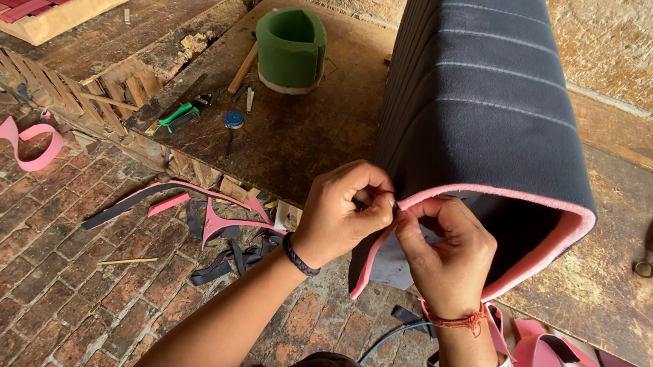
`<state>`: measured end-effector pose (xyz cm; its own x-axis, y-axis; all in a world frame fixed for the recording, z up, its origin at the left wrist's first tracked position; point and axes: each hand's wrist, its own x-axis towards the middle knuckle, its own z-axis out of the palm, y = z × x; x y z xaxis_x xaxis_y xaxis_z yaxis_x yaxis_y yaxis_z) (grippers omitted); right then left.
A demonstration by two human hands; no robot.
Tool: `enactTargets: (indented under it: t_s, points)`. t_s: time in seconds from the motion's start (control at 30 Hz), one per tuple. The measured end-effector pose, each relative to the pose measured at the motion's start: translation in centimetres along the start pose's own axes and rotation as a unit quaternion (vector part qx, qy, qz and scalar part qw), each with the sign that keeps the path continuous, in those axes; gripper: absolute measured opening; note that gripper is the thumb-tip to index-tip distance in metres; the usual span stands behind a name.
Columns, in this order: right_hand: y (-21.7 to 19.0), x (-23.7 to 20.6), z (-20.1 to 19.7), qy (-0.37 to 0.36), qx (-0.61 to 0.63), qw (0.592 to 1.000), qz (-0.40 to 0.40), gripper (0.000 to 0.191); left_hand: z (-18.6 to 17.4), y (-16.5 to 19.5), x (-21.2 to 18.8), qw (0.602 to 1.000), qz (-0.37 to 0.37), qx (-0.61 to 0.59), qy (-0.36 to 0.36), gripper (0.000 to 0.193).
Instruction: The person trims excess pink foam from the edge of a padded seat cushion using shears, folds the dark fabric cover over the cushion edge, and staples the fabric to the cushion base with a pneumatic stapler, working around the cushion and smoothing the cover by hand.
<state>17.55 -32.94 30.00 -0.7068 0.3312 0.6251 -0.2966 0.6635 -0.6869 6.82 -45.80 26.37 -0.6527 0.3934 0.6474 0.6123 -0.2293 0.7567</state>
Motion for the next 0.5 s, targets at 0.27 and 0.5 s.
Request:
enactTargets:
  t_s: [0.27, 0.5]
  points:
    - [-0.3, 0.6, 0.0, -0.011, 0.058, 0.998, -0.023, 0.026, -1.7, -1.3, 0.1, 0.978, -0.109, -0.145, -0.107, 0.009]
    - [0.0, 0.3, 0.4, 0.027, -0.053, 0.997, -0.052, 0.016, -0.2, -1.4, -0.2, 0.998, -0.017, -0.043, -0.035, 0.010]
